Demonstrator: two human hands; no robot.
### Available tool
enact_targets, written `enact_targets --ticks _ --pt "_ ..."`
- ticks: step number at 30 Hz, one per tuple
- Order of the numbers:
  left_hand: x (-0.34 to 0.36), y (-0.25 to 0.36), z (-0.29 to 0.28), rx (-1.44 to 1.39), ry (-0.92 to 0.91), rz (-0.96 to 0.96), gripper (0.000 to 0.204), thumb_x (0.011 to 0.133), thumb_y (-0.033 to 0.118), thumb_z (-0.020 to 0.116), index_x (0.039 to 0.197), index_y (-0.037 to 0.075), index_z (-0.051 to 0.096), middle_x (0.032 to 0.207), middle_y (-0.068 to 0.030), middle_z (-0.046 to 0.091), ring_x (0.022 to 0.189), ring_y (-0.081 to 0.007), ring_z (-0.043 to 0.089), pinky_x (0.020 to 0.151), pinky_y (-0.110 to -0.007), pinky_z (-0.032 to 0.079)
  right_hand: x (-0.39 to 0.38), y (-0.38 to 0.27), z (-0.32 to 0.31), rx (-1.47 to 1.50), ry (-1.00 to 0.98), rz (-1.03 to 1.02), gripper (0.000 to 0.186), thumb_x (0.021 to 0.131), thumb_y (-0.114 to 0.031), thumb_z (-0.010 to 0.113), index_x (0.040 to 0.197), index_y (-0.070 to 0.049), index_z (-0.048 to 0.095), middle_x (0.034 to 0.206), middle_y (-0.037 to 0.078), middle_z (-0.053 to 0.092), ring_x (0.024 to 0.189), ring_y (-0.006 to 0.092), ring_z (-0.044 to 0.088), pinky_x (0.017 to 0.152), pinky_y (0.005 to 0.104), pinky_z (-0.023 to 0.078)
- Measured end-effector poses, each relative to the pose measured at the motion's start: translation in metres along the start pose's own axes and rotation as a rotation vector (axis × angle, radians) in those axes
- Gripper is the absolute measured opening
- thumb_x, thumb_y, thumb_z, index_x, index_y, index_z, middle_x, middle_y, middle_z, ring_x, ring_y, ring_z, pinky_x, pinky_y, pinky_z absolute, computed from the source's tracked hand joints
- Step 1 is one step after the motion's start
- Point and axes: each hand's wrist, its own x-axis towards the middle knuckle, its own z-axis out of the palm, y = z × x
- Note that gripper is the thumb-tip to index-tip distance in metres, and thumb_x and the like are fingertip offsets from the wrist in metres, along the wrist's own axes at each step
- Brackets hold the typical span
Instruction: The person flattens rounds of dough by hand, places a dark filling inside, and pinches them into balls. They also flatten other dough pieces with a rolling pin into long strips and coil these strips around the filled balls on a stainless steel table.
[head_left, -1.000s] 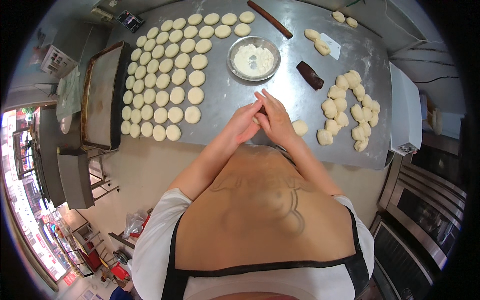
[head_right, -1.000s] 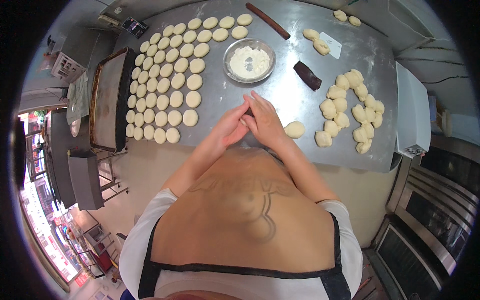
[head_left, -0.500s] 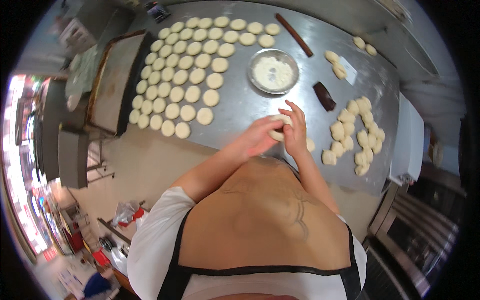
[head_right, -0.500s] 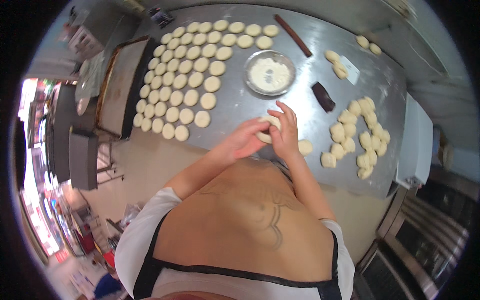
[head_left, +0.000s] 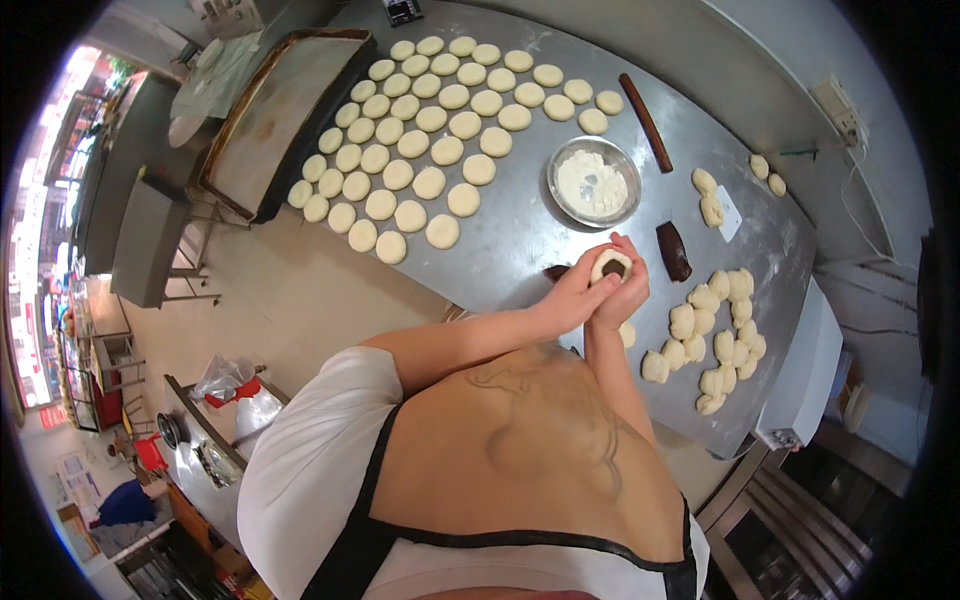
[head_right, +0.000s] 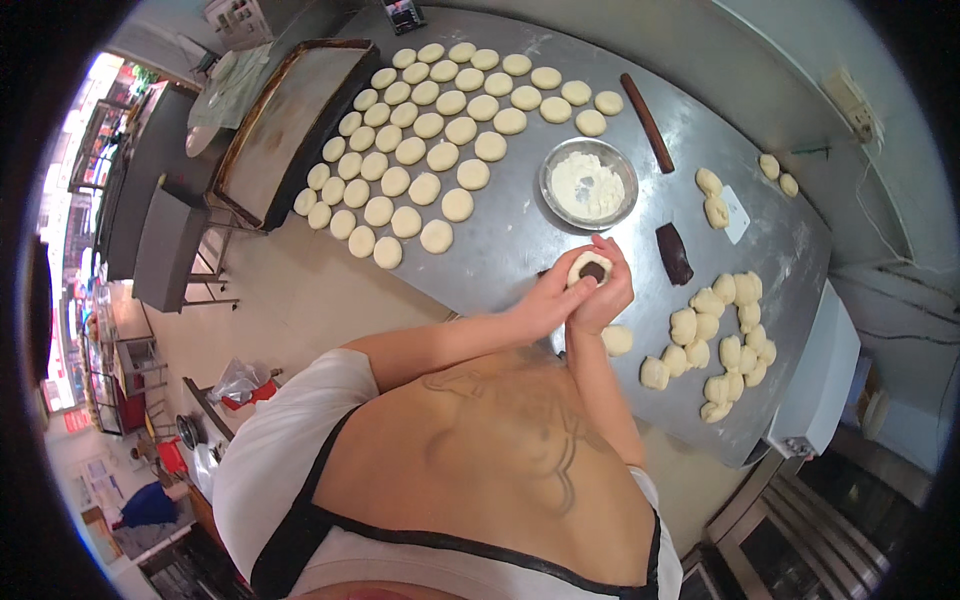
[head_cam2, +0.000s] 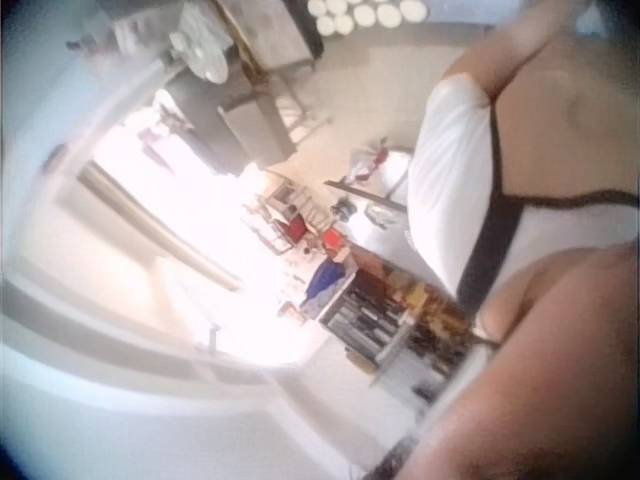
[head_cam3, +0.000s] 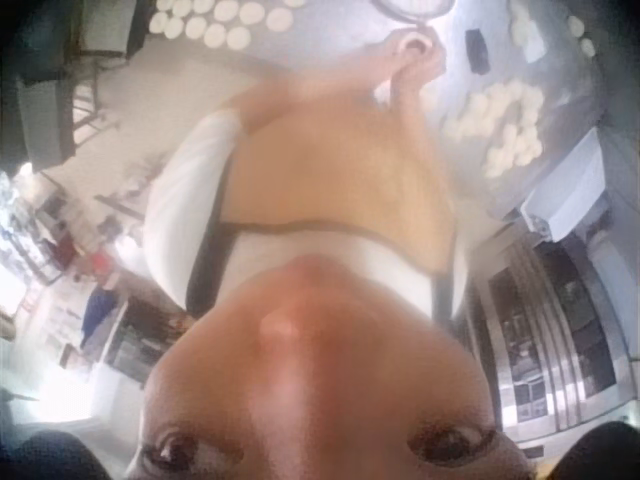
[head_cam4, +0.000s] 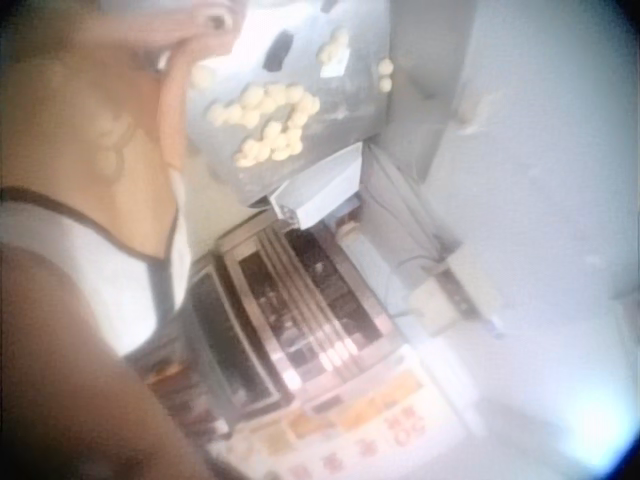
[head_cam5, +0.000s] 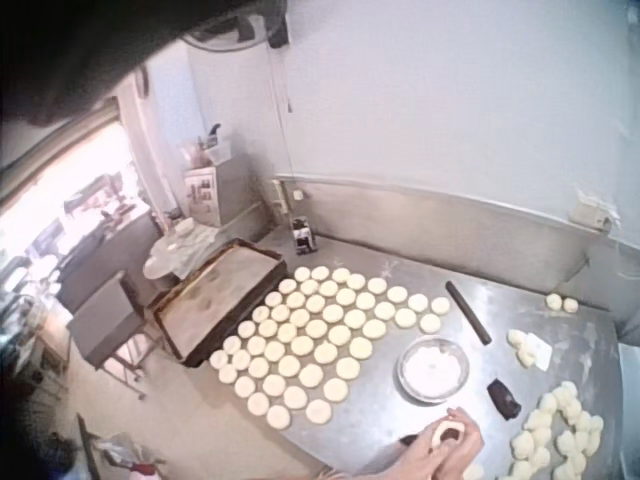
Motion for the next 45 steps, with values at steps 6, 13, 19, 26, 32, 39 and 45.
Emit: enact_targets --ticks 6,13,19,26,32,39,45 --pt "0.013 0.003 -0.006 -0.198 0.06 -0.019 0.038 0.101 0.017 0.047 0.137 0.006 0.043 0.118 -0.0055 0.056 0.105 -0.0123 0.054 0.09 -0.029 0.045 0.013 -0.017 -0.015 -0.066 -0.471 -0.26 0.051 0.103 -0.027 0.028 0.12 0.007 0.062 0.135 0.02 0.057 0.13 0.0345 0.05 0.11 0.0438 0.035" --pt "0.0 0.004 -0.005 -0.209 0.061 -0.141 0.035 0.096 0.013 0.04 0.129 0.004 0.047 0.117 -0.0082 0.056 0.107 -0.0148 0.053 0.094 -0.028 0.043 -0.004 -0.011 -0.004 -0.411 -0.319 -0.47 0.038 0.097 -0.017 0.04 0.086 0.0 0.072 0.124 0.013 0.066 0.12 0.0336 0.056 0.108 0.0452 0.034" --pt "-0.009 -0.004 -0.002 -0.37 0.261 -0.209 0.08 0.091 0.035 0.051 0.153 0.008 0.008 0.133 -0.01 0.04 0.124 -0.0198 0.043 0.106 -0.031 0.034 -0.026 -0.003 0.001 -0.424 -0.247 -0.657 0.021 0.094 -0.022 0.045 0.094 -0.006 0.059 0.106 0.011 0.065 0.104 0.029 0.059 0.103 0.0503 0.034" --pt "-0.006 -0.003 0.004 -0.28 0.031 -0.238 0.065 0.104 0.038 0.041 0.154 0.01 0.009 0.144 -0.0116 0.037 0.133 -0.0168 0.038 0.11 -0.033 0.032 0.004 0.019 -0.024 -0.265 -0.266 -0.336 0.031 0.097 -0.02 0.044 0.075 -0.005 0.059 0.081 0.009 0.067 0.081 0.0272 0.063 0.1 0.0462 0.041" --pt "-0.001 -0.01 -0.023 -0.028 -0.008 -0.117 0.035 0.104 0.021 0.047 0.135 0.004 0.048 0.125 -0.0093 0.058 0.114 -0.0136 0.055 0.097 -0.03 0.046 -0.016 -0.023 0.005 -0.329 -0.334 -0.445 0.038 0.103 -0.018 0.031 0.106 0.006 0.06 0.087 0.017 0.073 0.088 0.0278 0.067 0.105 0.0417 0.04" --pt "-0.008 -0.006 -0.019 -0.388 0.086 -0.334 0.041 0.104 0.034 0.05 0.127 0.0 0.052 0.121 -0.0086 0.057 0.109 -0.017 0.057 0.095 -0.034 0.049 -0.012 -0.016 -0.001 -0.224 -0.471 -0.252 0.037 0.099 -0.012 0.038 0.128 0.004 0.053 0.098 0.014 0.07 0.098 0.0263 0.064 0.107 0.0414 0.038" --pt "-0.002 -0.001 -0.033 -0.357 0.087 -0.271 0.049 0.104 0.041 0.046 0.129 -0.001 0.049 0.125 -0.0105 0.057 0.114 -0.0192 0.057 0.099 -0.036 0.048 0.0 -0.01 -0.016 -0.619 -0.663 -0.538 0.034 0.098 -0.018 0.043 0.123 -0.003 0.06 0.131 0.014 0.057 0.127 0.0331 0.046 0.107 0.0423 0.033"
